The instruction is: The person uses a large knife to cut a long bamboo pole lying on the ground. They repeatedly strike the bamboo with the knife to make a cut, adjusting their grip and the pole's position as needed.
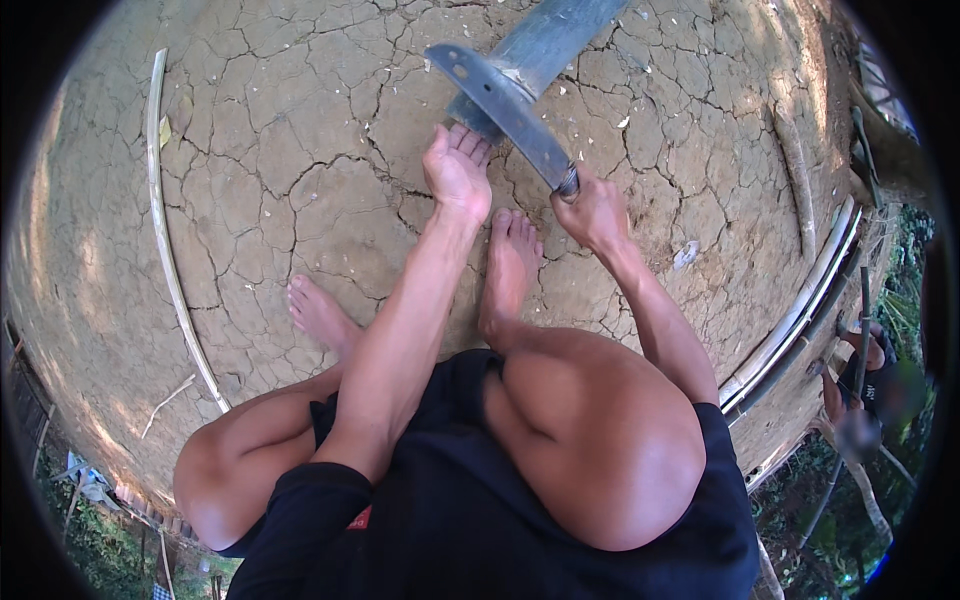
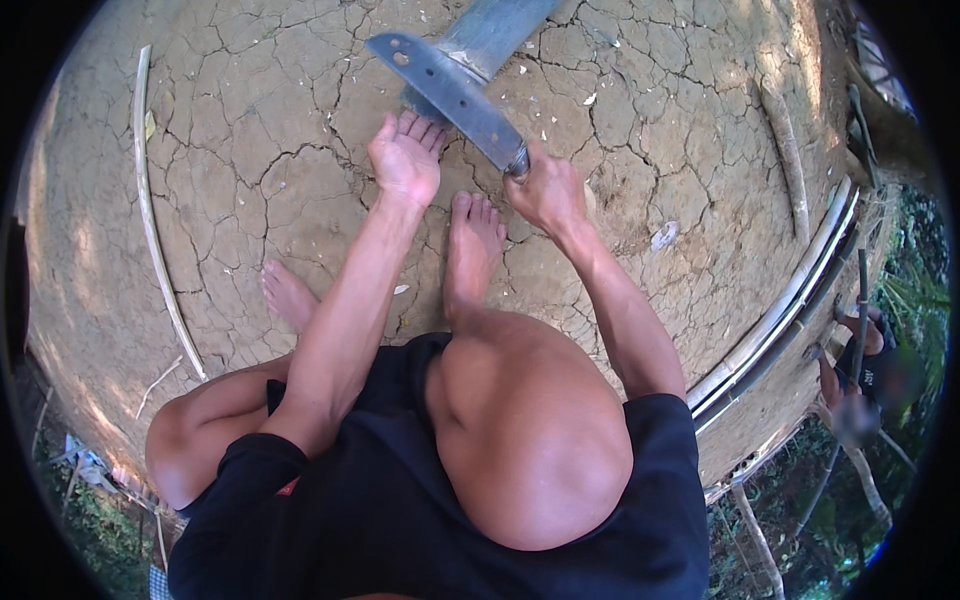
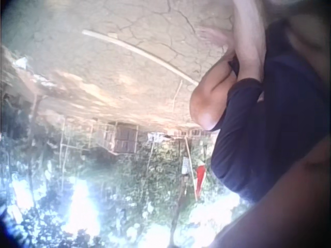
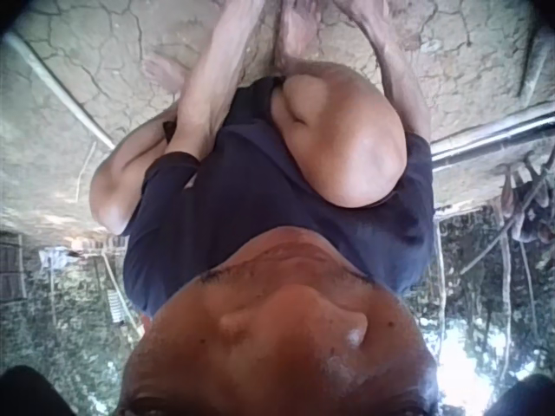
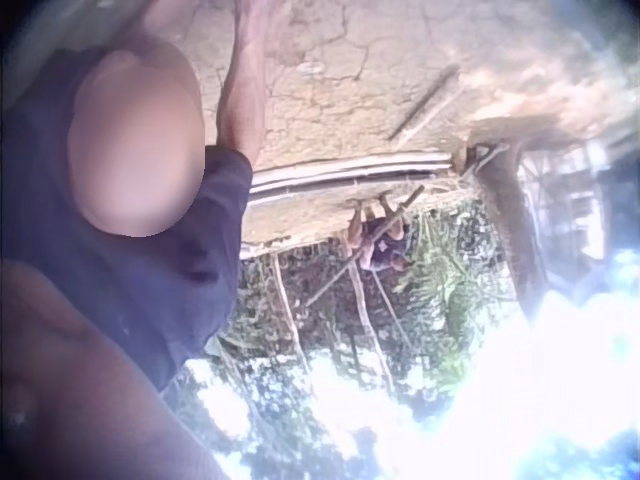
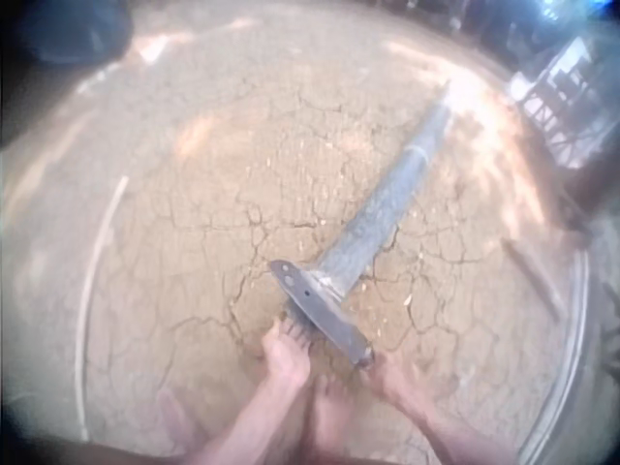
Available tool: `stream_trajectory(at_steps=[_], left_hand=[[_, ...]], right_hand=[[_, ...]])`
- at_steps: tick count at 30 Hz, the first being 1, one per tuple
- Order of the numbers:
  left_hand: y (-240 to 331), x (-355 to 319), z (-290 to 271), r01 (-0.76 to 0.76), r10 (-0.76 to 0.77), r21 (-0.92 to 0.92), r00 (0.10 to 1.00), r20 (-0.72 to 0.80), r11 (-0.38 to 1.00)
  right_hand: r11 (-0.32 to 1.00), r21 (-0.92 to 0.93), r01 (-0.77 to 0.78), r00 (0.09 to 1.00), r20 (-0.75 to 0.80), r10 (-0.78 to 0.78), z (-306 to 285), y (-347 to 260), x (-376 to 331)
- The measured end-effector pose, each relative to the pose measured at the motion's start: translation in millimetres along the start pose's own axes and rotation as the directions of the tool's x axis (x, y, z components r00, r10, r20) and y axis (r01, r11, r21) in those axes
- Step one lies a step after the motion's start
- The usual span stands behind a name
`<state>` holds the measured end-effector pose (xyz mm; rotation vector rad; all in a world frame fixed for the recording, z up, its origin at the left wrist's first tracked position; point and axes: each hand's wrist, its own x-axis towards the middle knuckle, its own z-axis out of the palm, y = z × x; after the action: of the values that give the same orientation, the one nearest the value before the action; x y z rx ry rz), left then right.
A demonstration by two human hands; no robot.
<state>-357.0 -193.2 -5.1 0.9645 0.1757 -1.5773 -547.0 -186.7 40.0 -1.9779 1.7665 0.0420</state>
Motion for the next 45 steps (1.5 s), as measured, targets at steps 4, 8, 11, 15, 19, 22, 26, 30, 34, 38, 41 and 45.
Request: stream_trajectory(at_steps=[4, 8, 11, 15, 19, 22, 26, 30, 34, 38, 41, 45], left_hand=[[5, -3, 0, 0.089, -0.093, -0.189, 0.996, -0.011, 0.978], [12, -1, 0, 0.123, -0.129, -0.209, 0.992, -0.015, 0.97], [6, -5, 7, -0.065, 0.06, -0.188, 0.998, -0.035, 0.98], [-2, -2, -3, 0.041, -0.038, -0.181, 0.999, 0.021, 0.983], [-23, 7, -6, -0.201, 0.23, 0.414, 0.973, -0.02, 0.888], [-17, 14, 5, -0.166, 0.241, 0.452, 0.964, -0.113, 0.877], [31, 22, 14, 0.072, 0.015, 0.289, 0.957, -0.288, 0.955], [59, 35, 10, 0.107, -0.111, -0.033, 0.979, -0.169, 0.994], [62, 36, 4, 0.048, -0.068, -0.129, 0.985, -0.158, 0.99], [72, 36, -4, 0.046, -0.082, -0.266, 0.988, -0.129, 0.963], [75, 35, -8, 0.036, -0.062, -0.303, 0.995, -0.075, 0.952], [76, 33, -10, 0.057, -0.077, -0.338, 0.996, -0.045, 0.94]], right_hand=[[0.996, -0.056, 0.073, 0.995, -0.066, -0.076, -15, 34, 26], [0.987, 0.089, -0.136, 0.99, -0.034, 0.14, -23, 30, 33], [0.929, -0.195, 0.313, 0.949, 0.037, -0.312, -10, 42, 6], [0.95, 0.132, -0.283, 0.947, -0.116, 0.298, -34, 46, 62], [0.85, 0.405, -0.337, 0.91, -0.093, 0.405, -54, 49, 73], [0.916, 0.279, -0.289, 0.938, -0.109, 0.329, -50, 36, 33], [0.97, 0.138, -0.199, 0.978, -0.039, 0.206, -28, 3, 0], [0.998, -0.019, -0.064, 0.997, 0.047, 0.065, -26, -10, 2], [0.995, -0.096, -0.024, 0.993, 0.114, 0.035, -32, -19, 13], [0.992, -0.123, 0.021, 0.991, 0.134, -0.005, -35, -24, 15], [0.988, -0.139, 0.07, 0.987, 0.152, -0.049, -36, -33, 15], [0.984, -0.133, 0.116, 0.987, 0.123, -0.1, -36, -45, 29]])
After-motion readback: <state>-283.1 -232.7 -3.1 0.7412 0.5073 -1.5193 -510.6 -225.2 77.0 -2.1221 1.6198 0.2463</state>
